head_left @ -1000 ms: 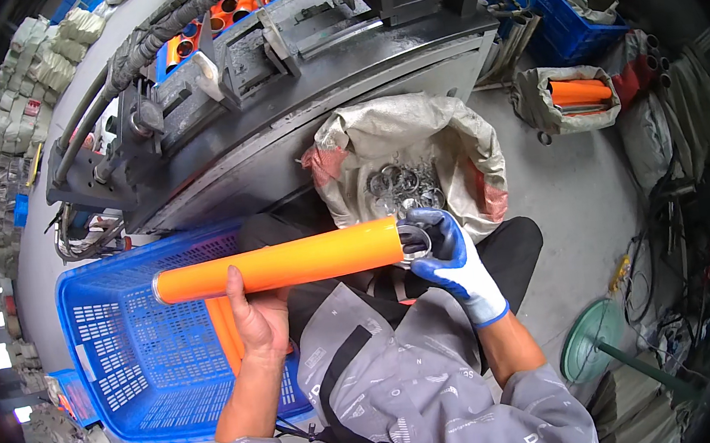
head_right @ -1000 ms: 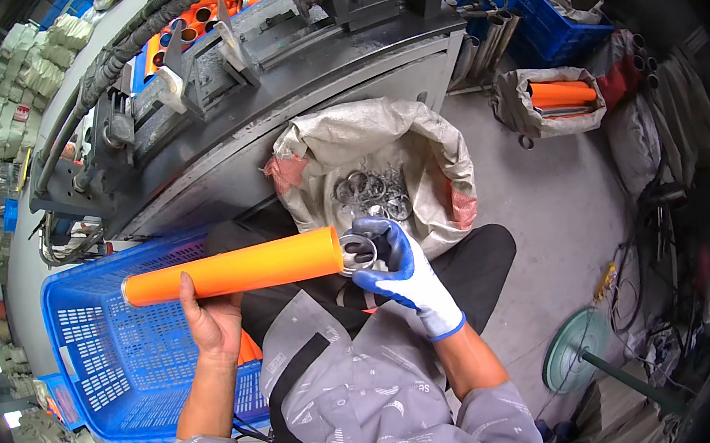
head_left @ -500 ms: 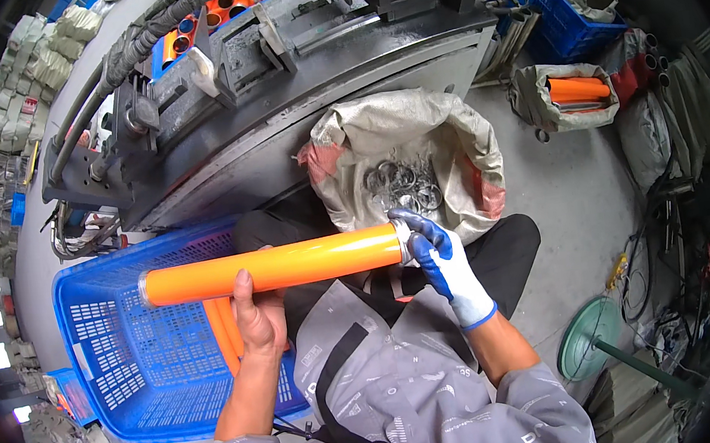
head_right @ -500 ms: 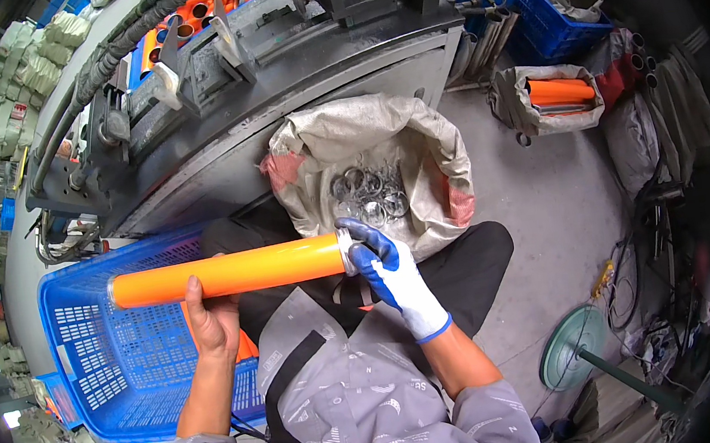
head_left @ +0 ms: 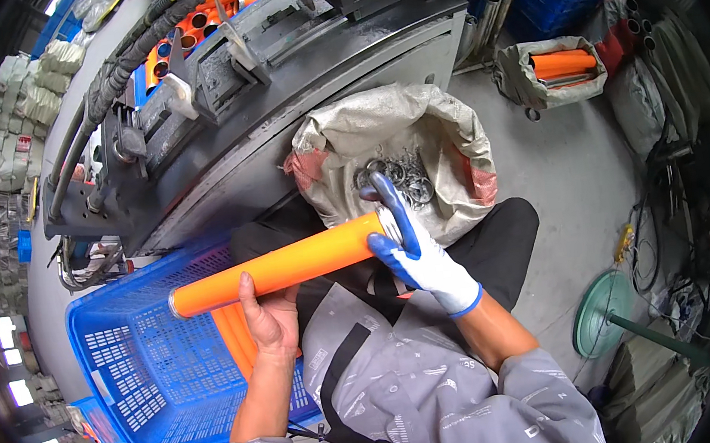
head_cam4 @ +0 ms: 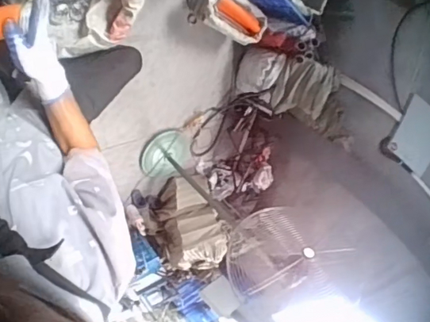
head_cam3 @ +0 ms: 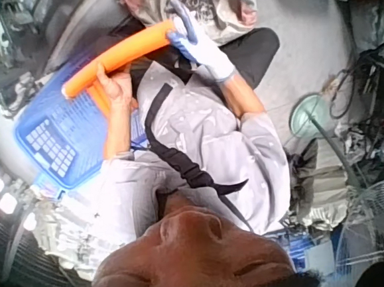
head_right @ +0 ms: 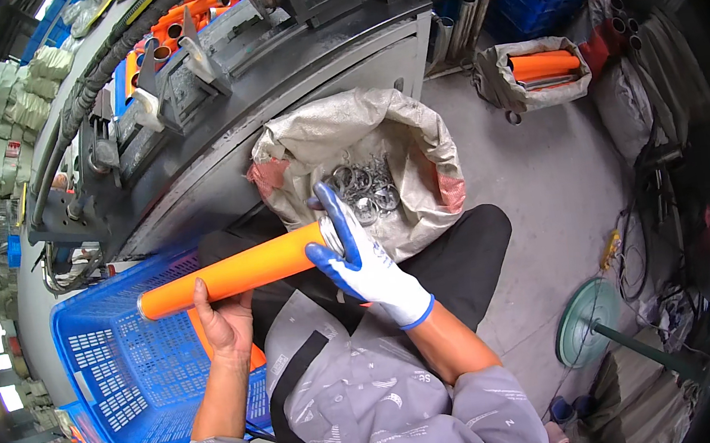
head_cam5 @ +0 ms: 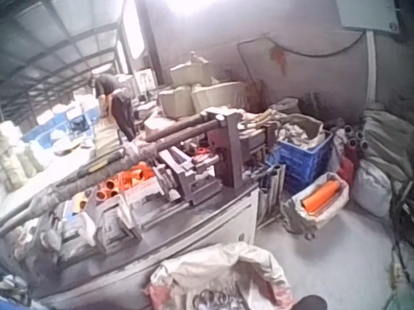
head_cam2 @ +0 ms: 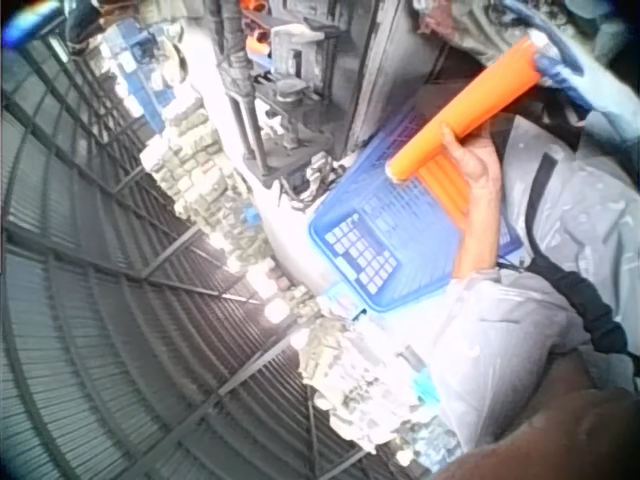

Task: The person fits metal rings onto orange tubes and processes them using a machine. Afterwards, the person removes their gloves and unbuckles a harness strap.

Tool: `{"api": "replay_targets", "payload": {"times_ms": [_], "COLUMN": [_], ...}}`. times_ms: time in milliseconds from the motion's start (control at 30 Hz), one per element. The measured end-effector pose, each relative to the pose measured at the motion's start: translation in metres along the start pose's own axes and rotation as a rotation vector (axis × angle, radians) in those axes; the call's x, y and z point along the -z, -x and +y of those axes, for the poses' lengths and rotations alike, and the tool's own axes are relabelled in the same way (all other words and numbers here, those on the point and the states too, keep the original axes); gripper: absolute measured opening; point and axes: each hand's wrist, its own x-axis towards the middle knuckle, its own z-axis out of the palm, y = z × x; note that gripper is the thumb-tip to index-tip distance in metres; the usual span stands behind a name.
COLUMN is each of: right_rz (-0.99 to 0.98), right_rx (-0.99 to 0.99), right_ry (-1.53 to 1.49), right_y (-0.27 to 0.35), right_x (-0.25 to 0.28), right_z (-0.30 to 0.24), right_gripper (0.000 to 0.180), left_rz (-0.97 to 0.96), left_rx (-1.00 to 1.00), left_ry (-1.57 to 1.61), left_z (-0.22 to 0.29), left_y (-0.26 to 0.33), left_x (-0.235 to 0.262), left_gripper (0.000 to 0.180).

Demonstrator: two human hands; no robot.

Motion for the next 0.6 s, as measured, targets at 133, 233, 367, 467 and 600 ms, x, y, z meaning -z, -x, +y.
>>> {"api": "replay_targets", "payload": {"times_ms": [133,233,367,467,600], "right_rz": [-0.002,0.024,0.021,0.033,0.031], "right_rx": [-0.026,-0.03,-0.114,-0.102,-0.037], "right_ry": [0.037,0.088,0.062,0.01,-0.25], "right_y": [-0.001,-0.001,-0.006,-0.015,-0.014], "right_x": [-0.008,-0.01,-0.007,-0.01,-0.004], "right_z": [-0.007,-0.005,0.01,0.006,0.005], "right_gripper": [0.078,0.077,0.074,0.074,0.078], "left_rz": [0.018,0.011,0.016,0.01,-0.006], "left_rx": [-0.012,-0.032,-0.026,-0.023,-0.009], "left_ry": [-0.014,-0.047,-0.071,-0.052,0.044], "left_z": [0.002,0.003,-0.001,-0.001,0.006], "left_y": [-0.001,-0.005,-0.011,-0.019,-0.027], "left_x": [0.005,0.01,0.006,0.006,-0.002], "left_gripper": [0.037,0.039,0.04,0.04,0.043]}}
